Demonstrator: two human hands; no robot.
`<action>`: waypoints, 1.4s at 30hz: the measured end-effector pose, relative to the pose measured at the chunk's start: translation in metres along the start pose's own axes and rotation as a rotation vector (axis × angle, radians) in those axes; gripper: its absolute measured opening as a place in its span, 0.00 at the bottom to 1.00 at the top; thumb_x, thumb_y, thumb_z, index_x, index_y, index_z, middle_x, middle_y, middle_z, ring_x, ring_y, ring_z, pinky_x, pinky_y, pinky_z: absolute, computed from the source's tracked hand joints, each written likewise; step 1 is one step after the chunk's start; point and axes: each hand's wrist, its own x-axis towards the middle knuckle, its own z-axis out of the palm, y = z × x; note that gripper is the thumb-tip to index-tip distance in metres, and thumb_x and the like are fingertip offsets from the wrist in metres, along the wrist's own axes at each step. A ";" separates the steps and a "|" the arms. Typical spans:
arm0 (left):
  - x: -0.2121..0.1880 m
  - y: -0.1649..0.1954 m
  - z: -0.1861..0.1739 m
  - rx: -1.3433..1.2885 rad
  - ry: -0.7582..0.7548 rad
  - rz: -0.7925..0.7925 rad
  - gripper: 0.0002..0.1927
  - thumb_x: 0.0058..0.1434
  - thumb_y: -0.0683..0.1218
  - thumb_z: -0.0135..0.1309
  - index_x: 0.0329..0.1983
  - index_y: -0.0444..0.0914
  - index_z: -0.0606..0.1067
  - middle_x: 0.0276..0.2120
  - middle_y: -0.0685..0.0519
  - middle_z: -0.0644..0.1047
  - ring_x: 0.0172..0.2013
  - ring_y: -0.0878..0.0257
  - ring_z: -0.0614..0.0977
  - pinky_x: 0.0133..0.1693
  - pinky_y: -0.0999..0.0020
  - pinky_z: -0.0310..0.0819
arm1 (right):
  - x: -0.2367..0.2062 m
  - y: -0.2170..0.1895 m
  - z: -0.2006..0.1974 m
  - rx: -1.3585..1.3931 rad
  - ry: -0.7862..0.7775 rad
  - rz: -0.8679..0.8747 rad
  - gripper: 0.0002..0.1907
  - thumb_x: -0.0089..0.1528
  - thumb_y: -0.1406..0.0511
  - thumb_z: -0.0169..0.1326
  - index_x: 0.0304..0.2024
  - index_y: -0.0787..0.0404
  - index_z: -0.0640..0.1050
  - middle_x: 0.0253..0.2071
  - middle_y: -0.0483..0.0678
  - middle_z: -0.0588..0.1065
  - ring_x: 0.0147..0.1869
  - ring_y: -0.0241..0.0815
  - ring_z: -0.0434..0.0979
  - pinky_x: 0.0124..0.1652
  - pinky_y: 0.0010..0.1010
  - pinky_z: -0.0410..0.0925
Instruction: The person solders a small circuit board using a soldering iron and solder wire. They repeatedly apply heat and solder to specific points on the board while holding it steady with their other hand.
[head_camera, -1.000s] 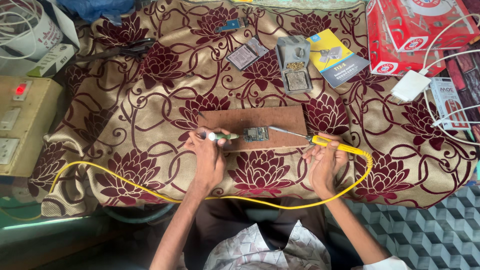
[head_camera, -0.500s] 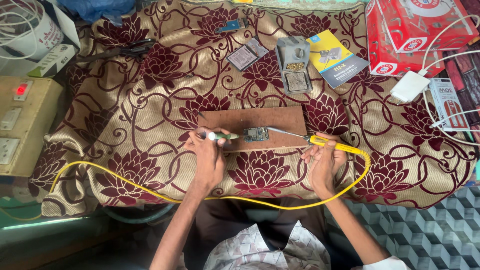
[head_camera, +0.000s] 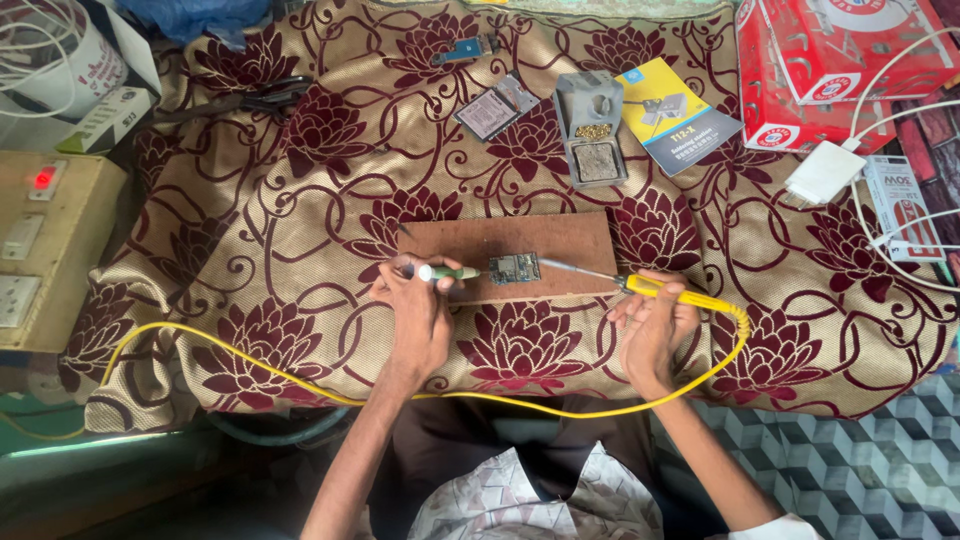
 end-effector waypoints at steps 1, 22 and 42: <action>0.000 0.000 0.000 0.002 0.006 0.006 0.21 0.52 0.34 0.43 0.48 0.40 0.75 0.33 0.60 0.80 0.47 0.59 0.65 0.52 0.55 0.46 | -0.001 0.000 -0.001 0.000 0.010 0.010 0.26 0.74 0.49 0.44 0.47 0.67 0.73 0.23 0.45 0.68 0.22 0.38 0.72 0.24 0.25 0.62; 0.002 0.004 -0.003 -0.017 0.013 0.001 0.19 0.52 0.34 0.44 0.47 0.40 0.74 0.34 0.59 0.80 0.48 0.57 0.66 0.52 0.54 0.47 | -0.002 -0.003 0.003 -0.061 0.071 0.048 0.29 0.72 0.47 0.46 0.42 0.69 0.74 0.20 0.44 0.64 0.19 0.36 0.69 0.20 0.23 0.60; 0.001 0.003 -0.002 -0.026 0.015 -0.023 0.20 0.53 0.33 0.43 0.46 0.40 0.75 0.34 0.60 0.79 0.47 0.58 0.64 0.50 0.54 0.46 | 0.000 -0.007 0.007 -0.072 0.020 0.002 0.25 0.74 0.51 0.48 0.43 0.70 0.75 0.20 0.45 0.66 0.19 0.35 0.68 0.20 0.23 0.61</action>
